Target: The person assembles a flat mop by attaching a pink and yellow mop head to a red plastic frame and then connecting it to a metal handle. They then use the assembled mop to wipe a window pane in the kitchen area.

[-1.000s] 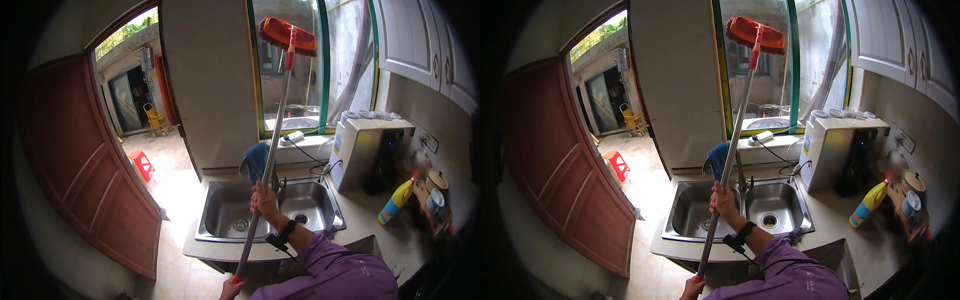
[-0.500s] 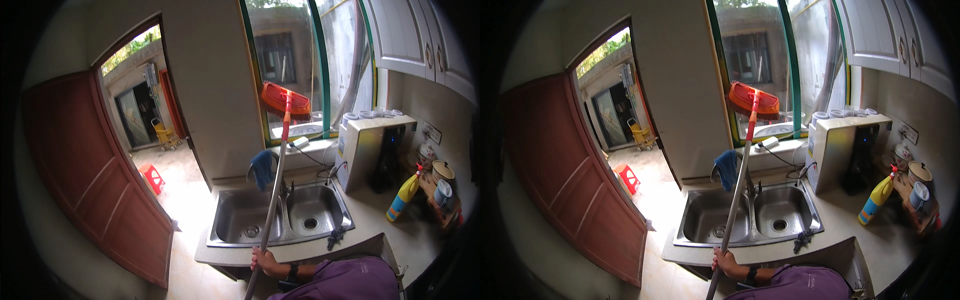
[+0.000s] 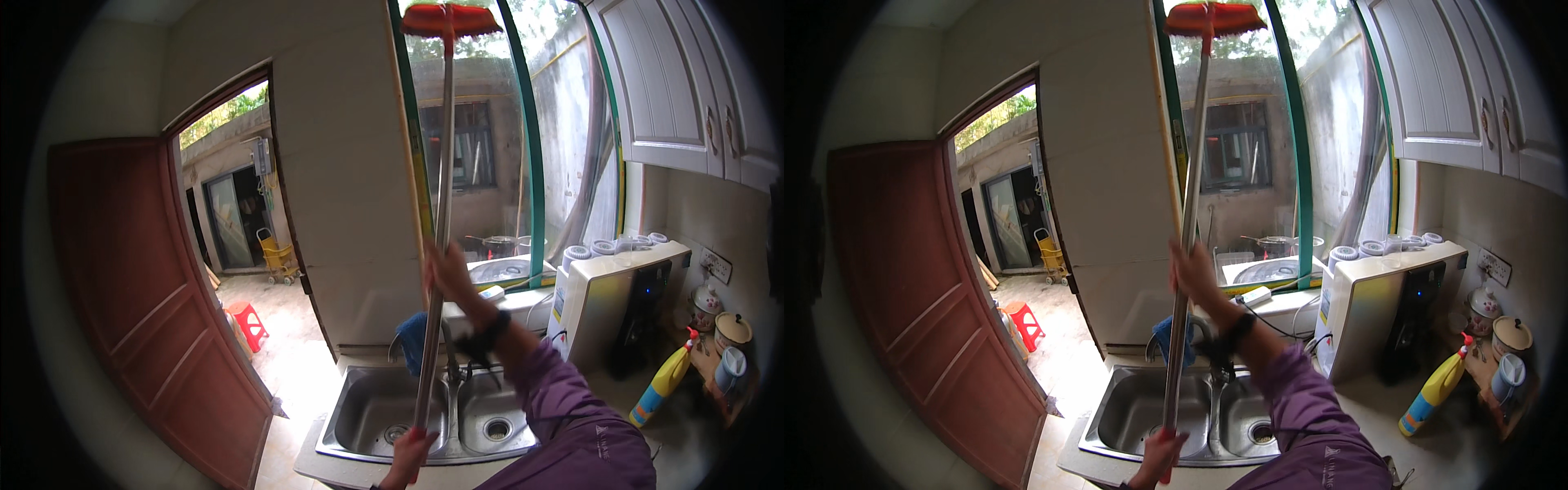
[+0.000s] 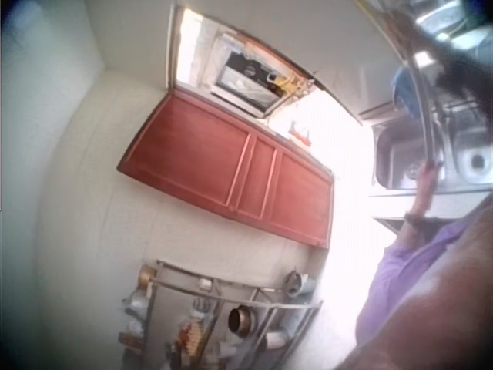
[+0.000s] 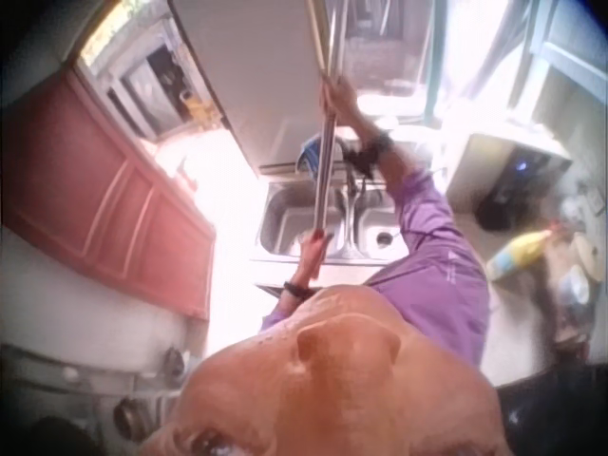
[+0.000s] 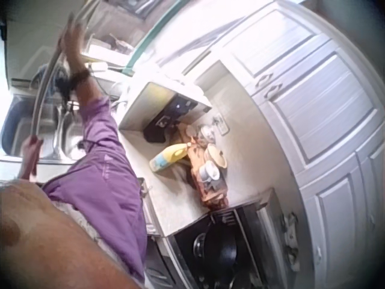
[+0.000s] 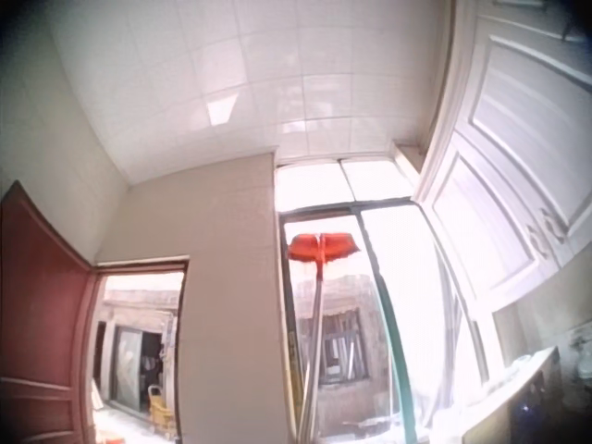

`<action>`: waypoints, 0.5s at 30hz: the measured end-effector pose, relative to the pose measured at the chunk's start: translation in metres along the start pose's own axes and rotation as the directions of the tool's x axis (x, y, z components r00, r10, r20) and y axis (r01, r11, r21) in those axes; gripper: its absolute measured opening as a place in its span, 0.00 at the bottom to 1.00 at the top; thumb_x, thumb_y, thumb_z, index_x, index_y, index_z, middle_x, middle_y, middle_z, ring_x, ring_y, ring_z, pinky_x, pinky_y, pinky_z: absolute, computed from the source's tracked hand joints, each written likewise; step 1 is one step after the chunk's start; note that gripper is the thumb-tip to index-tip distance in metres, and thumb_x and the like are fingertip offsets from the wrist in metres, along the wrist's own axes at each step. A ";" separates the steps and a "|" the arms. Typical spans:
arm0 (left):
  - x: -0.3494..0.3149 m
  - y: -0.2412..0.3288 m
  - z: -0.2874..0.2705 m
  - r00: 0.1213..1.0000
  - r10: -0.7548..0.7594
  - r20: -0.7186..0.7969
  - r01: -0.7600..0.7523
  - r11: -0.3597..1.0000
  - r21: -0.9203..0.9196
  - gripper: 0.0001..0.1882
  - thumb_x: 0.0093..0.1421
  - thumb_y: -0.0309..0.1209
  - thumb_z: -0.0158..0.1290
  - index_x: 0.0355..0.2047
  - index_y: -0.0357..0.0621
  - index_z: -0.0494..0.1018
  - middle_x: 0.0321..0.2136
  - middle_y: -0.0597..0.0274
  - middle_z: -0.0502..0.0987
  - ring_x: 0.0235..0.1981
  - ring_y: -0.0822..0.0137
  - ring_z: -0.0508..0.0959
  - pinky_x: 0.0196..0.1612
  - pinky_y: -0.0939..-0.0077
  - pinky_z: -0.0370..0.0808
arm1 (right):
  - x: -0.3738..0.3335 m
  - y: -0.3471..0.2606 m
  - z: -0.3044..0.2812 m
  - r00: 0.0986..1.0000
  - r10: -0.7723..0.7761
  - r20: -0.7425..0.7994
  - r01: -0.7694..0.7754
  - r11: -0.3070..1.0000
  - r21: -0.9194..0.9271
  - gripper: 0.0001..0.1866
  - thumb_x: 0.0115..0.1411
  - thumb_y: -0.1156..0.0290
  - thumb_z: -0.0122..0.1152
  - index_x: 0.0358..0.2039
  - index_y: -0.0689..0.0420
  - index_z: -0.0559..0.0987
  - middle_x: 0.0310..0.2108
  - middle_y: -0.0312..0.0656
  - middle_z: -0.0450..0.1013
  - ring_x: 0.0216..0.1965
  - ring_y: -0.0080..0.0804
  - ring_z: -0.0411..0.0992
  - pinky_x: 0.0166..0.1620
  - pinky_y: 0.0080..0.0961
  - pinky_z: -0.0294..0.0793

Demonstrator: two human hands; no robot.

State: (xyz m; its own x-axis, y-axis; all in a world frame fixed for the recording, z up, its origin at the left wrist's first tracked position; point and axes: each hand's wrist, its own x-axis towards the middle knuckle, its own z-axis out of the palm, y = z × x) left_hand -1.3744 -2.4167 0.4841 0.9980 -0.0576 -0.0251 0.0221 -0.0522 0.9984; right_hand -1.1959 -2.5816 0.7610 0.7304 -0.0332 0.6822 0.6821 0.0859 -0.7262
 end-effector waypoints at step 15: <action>0.069 0.058 0.013 0.974 0.170 0.152 -0.143 0.974 -0.174 0.26 0.66 0.55 0.40 0.25 0.44 0.65 0.13 0.65 0.66 0.10 0.74 0.65 0.12 0.79 0.63 | 0.092 -0.004 -0.027 0.993 0.115 -0.011 -0.109 0.965 0.237 0.20 0.63 0.53 0.56 0.31 0.57 0.65 0.15 0.35 0.63 0.11 0.22 0.63 0.13 0.23 0.66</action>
State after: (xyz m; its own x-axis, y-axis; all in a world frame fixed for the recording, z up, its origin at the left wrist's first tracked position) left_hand -1.3046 -2.4365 0.5396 0.9665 -0.2167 0.1374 -0.1106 0.1313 0.9852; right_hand -1.1304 -2.6117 0.8244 0.8040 -0.0338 0.5936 0.5710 0.3222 -0.7551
